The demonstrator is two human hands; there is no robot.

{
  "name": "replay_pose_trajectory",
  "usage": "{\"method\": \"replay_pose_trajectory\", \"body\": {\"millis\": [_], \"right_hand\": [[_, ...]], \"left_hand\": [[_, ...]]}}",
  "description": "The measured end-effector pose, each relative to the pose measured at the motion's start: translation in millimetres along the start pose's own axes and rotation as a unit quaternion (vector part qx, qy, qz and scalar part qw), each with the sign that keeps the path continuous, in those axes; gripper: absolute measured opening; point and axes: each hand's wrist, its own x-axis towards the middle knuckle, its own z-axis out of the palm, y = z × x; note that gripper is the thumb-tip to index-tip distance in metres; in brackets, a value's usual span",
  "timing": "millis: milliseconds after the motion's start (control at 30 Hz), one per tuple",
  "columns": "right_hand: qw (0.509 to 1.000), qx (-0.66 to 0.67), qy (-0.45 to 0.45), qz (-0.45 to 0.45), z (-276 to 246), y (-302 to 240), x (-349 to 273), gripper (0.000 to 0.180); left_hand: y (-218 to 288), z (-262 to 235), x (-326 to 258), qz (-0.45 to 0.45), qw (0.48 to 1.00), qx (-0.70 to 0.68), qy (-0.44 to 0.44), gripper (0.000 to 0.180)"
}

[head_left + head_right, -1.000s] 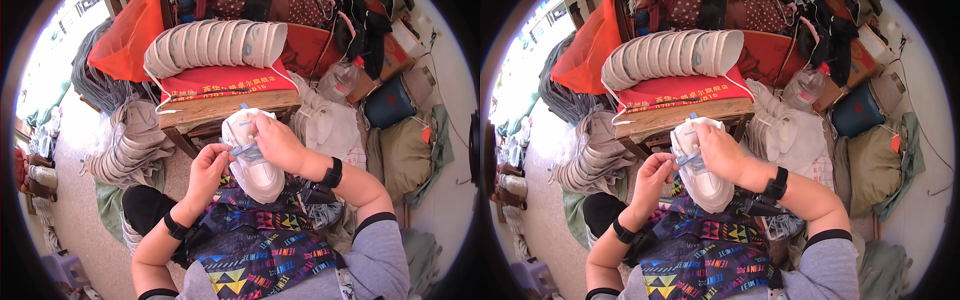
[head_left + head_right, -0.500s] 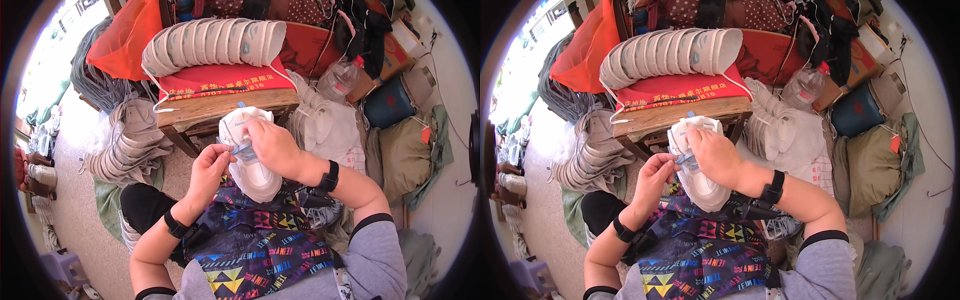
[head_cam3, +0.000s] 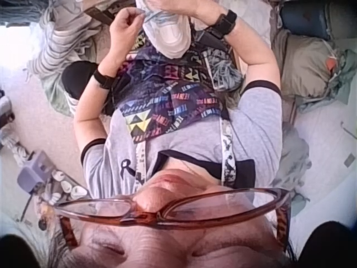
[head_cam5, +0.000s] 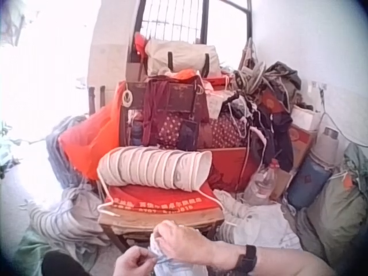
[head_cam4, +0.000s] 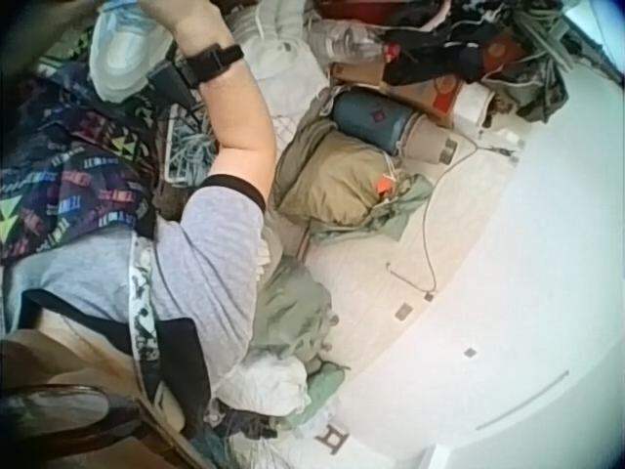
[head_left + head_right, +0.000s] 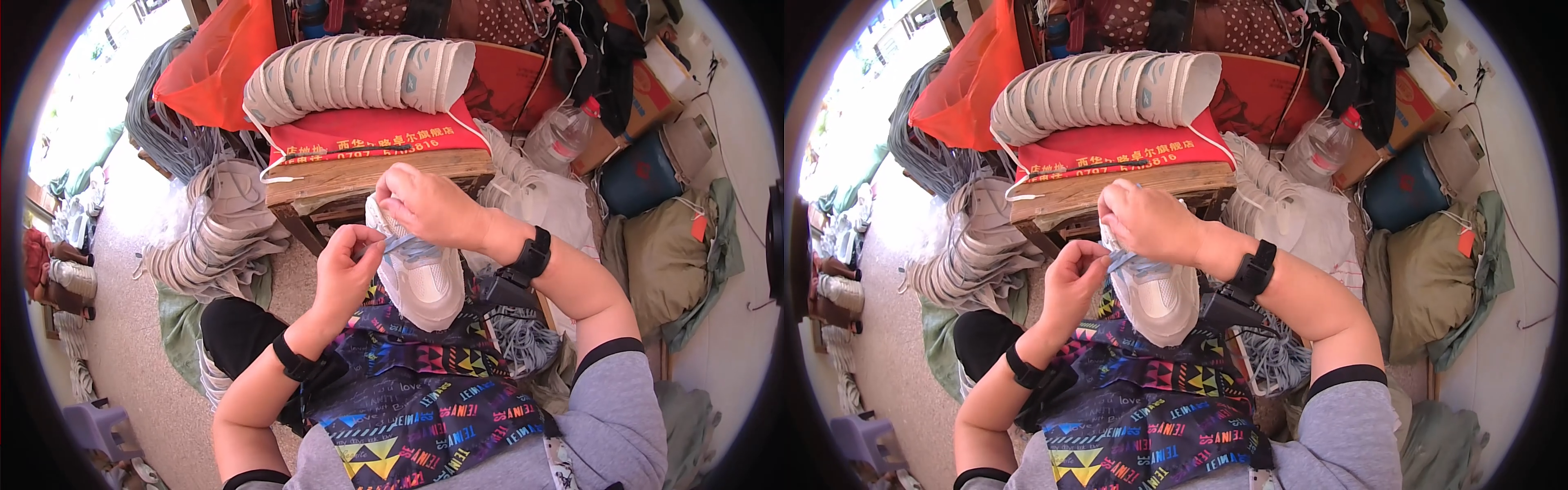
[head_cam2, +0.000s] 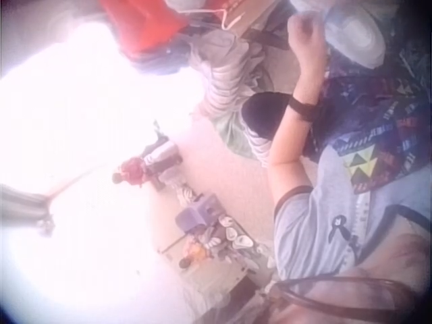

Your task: Threading laces into a white athletic shoe in a factory setting.

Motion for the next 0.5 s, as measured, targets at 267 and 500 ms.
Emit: {"method": "replay_pose_trajectory", "body": {"millis": [267,500], "right_hand": [[0.994,-0.094,-0.051,-0.011,7.8,7.2,-11.9,0.013],[0.963,0.221,0.154,-0.012,-61.0,-71.7,66.3,0.008]], "left_hand": [[13.0,11.3,4.0,0.083,0.987,0.135,0.033,0.007],[23.4,20.0,28.6,0.219,0.917,0.333,0.03,0.01]]}}
